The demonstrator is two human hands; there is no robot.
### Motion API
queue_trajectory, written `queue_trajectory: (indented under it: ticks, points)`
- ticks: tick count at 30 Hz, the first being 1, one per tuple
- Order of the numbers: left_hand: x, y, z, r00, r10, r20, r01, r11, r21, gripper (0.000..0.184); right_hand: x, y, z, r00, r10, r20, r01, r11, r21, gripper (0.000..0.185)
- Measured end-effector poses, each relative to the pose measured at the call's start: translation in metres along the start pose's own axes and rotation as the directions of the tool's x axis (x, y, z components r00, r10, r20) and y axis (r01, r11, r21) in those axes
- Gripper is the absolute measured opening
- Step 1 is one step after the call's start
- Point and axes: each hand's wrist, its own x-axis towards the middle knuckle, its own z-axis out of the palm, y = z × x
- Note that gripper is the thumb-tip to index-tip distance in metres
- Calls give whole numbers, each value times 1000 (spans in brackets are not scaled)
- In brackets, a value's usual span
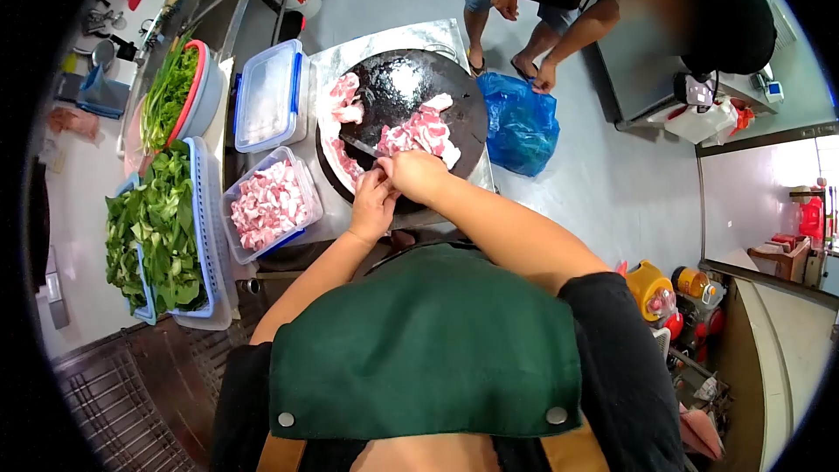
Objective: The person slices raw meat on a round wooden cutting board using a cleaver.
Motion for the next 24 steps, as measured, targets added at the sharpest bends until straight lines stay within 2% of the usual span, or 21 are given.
queue_trajectory:
  ticks: [2,4,7,9,10,12,13,15,19,22,24]
  points:
    - [1,-2,-5,1000,17,9,-17,1000,-2,27,8,-4,-3,998,24,51,-26,999,36,39]
    - [-4,-6,-5,1000,21,-2,-21,1000,8,28,-17,6,0,989,143,36,-141,989,-49,42]
    - [-5,-3,-9,998,2,-59,-4,999,-44,29,-58,30,-17,987,159,37,-157,986,-53,44]
    - [-7,-3,-9,998,25,-61,-30,996,-86,30,-73,37,-22,960,279,16,-279,955,100,45]
    - [-5,-2,-11,999,39,-29,-41,997,-67,30,-76,35,-23,958,286,9,-286,953,105,45]
    - [-1,0,-11,998,66,-11,-67,998,-11,29,-78,24,-27,971,230,-67,-225,972,66,43]
    - [-1,-1,-9,998,68,-8,-68,998,-12,29,-86,10,-30,986,154,-61,-151,987,49,43]
    - [-1,1,-4,992,83,-90,-81,996,21,29,-97,-8,-34,993,121,-12,-121,992,19,42]
    - [4,6,-7,998,30,-56,-30,999,-12,23,-98,-10,-28,982,188,36,-186,981,-50,41]
    - [1,-1,-5,997,55,-51,-55,998,-7,27,-79,-17,-22,983,175,54,-173,984,-48,41]
    - [-4,-6,-1,1000,18,-26,-18,1000,0,28,-51,-9,5,994,103,-45,-103,995,-14,40]
